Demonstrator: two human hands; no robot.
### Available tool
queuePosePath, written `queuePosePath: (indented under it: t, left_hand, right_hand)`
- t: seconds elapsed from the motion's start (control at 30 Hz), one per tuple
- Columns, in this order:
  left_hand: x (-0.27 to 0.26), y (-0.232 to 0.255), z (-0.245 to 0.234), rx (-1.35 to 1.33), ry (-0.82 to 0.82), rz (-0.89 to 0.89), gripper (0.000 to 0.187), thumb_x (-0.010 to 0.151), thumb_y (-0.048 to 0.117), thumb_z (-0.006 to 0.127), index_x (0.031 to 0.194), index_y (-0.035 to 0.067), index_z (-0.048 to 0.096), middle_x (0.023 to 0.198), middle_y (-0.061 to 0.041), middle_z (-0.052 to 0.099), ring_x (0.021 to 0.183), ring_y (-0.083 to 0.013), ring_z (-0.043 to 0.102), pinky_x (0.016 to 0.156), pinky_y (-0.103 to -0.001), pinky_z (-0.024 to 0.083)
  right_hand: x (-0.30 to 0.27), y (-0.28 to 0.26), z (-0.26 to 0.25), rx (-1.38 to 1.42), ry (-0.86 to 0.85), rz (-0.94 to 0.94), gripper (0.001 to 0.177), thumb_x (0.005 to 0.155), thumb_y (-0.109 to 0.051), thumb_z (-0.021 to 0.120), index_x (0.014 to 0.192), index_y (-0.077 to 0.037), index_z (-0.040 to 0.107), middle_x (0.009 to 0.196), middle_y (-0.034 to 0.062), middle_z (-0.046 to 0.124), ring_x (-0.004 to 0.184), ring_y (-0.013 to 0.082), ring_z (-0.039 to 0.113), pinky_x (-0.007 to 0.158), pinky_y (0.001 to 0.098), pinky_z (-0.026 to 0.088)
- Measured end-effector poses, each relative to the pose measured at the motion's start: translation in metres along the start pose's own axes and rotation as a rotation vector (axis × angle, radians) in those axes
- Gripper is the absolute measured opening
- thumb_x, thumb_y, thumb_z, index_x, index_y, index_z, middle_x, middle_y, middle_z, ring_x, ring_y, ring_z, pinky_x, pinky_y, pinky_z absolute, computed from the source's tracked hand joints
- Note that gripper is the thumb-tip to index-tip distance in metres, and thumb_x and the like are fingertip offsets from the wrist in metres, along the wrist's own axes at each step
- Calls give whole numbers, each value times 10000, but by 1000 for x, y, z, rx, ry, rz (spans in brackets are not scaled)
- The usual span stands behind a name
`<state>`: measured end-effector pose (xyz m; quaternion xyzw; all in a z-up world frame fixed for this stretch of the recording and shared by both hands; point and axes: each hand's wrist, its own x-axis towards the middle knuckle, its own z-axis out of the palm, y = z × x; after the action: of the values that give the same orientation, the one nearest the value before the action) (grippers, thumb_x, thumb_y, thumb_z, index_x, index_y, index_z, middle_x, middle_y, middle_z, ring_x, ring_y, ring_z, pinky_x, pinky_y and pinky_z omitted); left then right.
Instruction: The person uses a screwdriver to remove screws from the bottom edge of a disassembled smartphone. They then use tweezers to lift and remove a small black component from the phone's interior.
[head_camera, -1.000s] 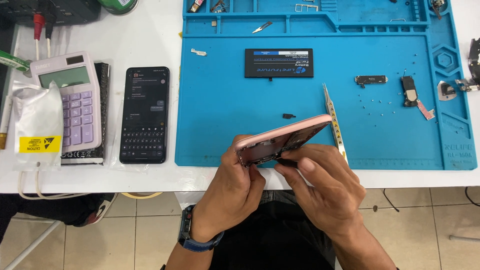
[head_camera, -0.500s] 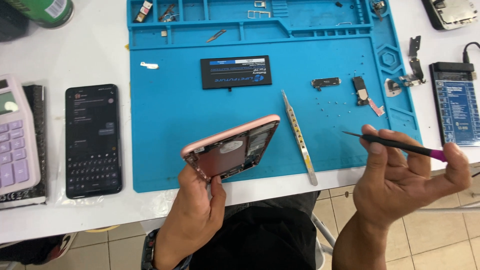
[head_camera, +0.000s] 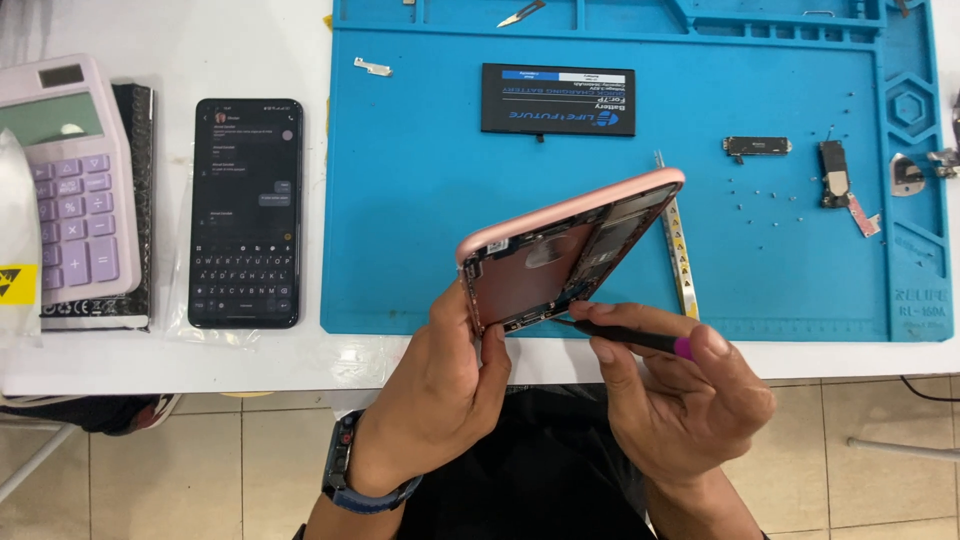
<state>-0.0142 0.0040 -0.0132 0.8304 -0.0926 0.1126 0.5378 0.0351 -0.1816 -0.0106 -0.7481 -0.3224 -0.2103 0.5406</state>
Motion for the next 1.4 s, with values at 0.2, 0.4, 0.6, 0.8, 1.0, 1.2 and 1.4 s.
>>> queuePosePath:
  t: [0.2,0.4,0.6,0.8,1.0,1.2,1.4]
  left_hand:
    - [1,1,0,-39,-8,-3,599,1055,-41,468,1557,-56,141,1275,-260,636,893,-278,644,766,-368,520]
    - [3,3,-2,-59,-25,-70,601,1041,-27,448,1563,-55,153,1115,-216,679,702,-273,617,654,-376,490]
    - [-2,-5,4,13,-4,-34,559,1039,-34,460,1530,-93,201,1115,-261,675,753,-338,651,658,-427,499]
    - [-4,-5,3,-7,-43,-41,597,1035,-25,451,1548,-87,152,1129,-264,679,749,-351,652,668,-435,488]
    - [-6,-7,5,53,-43,30,586,1030,-57,469,1532,-114,174,1224,-328,663,794,-405,675,683,-461,513]
    - [-2,-5,2,25,-19,53,579,1033,-53,455,1537,-81,171,1348,-324,619,944,-427,703,770,-460,546]
    - [-1,-2,-1,6,-41,31,544,1072,-6,419,1549,-65,165,1358,-304,623,939,-394,702,774,-434,538]
  right_hand:
    - [7,-5,9,-63,67,-6,613,1000,-21,608,1437,-231,234,906,315,562,745,361,716,691,492,696]
    - [10,-3,12,-57,63,-30,578,997,-17,595,1401,-212,232,879,314,540,726,382,707,668,510,692]
    - [14,-4,6,-112,-14,-67,601,1017,-19,626,1446,-210,250,891,343,608,790,382,757,542,356,624]
    - [21,-12,-10,-171,-184,-133,449,1066,-19,734,1419,-108,471,1103,284,730,1039,417,833,847,405,689]
    - [24,-7,-3,-242,-128,-215,467,991,-26,860,1315,-74,527,937,177,758,825,305,783,808,364,581]
    - [36,-14,3,-209,-205,-236,304,1054,35,689,1293,-88,548,1088,231,768,958,345,757,922,413,607]
    - [28,-4,2,-280,-97,-258,444,1000,-38,858,1298,-47,529,920,187,745,771,296,704,787,429,574]
